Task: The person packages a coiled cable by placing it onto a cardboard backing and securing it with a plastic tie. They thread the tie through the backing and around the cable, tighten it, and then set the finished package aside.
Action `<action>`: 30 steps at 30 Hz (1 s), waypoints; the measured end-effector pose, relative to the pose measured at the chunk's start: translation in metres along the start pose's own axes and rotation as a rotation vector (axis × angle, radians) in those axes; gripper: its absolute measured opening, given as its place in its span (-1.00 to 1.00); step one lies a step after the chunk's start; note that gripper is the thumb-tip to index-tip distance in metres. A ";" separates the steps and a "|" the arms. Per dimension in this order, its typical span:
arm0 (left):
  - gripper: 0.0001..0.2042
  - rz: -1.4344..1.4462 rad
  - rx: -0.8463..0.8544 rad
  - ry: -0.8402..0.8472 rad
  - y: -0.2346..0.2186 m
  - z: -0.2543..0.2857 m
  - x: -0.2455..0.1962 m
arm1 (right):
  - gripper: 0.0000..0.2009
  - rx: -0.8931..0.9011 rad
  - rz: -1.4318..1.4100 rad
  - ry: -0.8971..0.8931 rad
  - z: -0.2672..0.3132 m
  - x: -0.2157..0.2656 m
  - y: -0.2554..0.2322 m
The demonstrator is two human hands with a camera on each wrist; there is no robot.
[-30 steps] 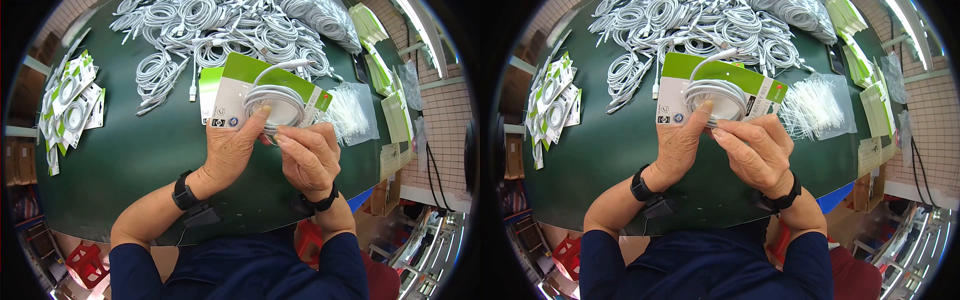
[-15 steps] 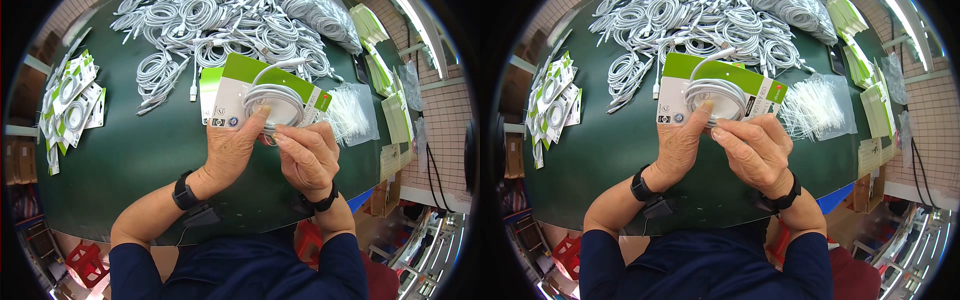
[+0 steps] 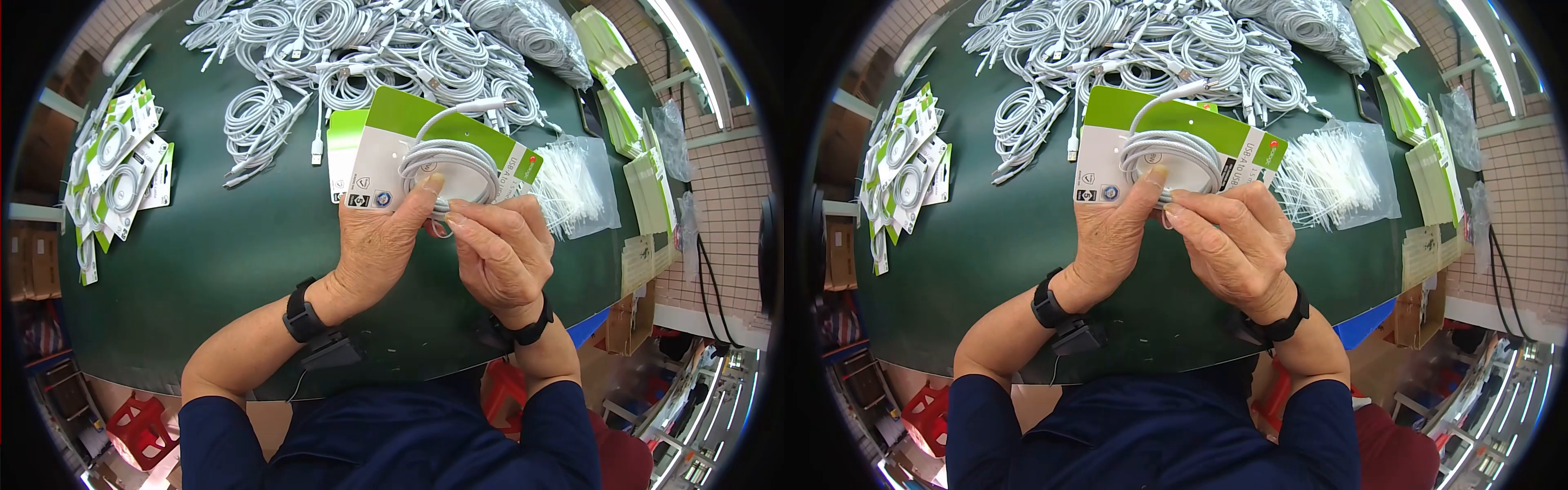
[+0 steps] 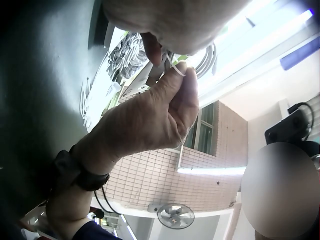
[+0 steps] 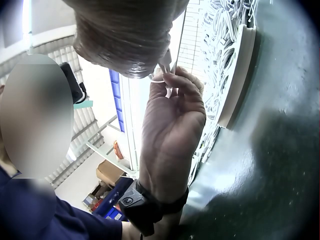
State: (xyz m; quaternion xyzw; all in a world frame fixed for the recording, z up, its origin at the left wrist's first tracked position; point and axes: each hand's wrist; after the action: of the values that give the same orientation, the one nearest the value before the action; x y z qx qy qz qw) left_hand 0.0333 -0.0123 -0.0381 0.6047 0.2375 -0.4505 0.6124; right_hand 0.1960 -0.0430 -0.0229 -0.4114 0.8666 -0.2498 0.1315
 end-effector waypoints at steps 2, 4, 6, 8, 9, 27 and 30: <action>-0.83 -0.030 0.007 0.003 -0.001 0.001 0.001 | -0.60 0.000 -0.008 0.008 0.000 0.000 0.001; -0.84 -0.066 0.026 0.013 -0.002 0.003 0.004 | -0.62 0.002 -0.026 0.030 0.001 0.000 0.003; -0.85 -0.031 0.012 0.027 0.000 0.004 0.005 | -0.64 0.004 -0.050 0.063 0.003 0.001 0.004; -0.86 -0.033 0.005 0.033 0.001 0.004 0.006 | -0.65 -0.010 -0.082 0.090 0.005 -0.001 0.008; -0.86 -0.051 0.003 0.032 0.000 0.003 0.006 | -0.66 -0.017 -0.097 0.102 0.006 -0.003 0.010; -0.85 -0.018 0.072 0.002 -0.008 0.001 0.005 | -0.65 0.049 -0.083 0.102 -0.004 0.003 0.003; -0.84 -0.037 0.046 -0.018 -0.007 0.000 0.004 | -0.67 0.037 -0.113 0.123 -0.003 -0.001 0.005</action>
State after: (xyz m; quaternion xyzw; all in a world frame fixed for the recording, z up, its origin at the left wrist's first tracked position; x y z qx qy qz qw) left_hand 0.0297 -0.0123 -0.0455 0.6100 0.2330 -0.4724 0.5920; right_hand 0.1921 -0.0384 -0.0236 -0.4412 0.8436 -0.2977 0.0713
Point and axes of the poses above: each hand's wrist, its own z-axis away from the middle knuckle, its own y-axis out of the palm, x = y × z, and after that the axes turned 12 degrees about -y, right-handed
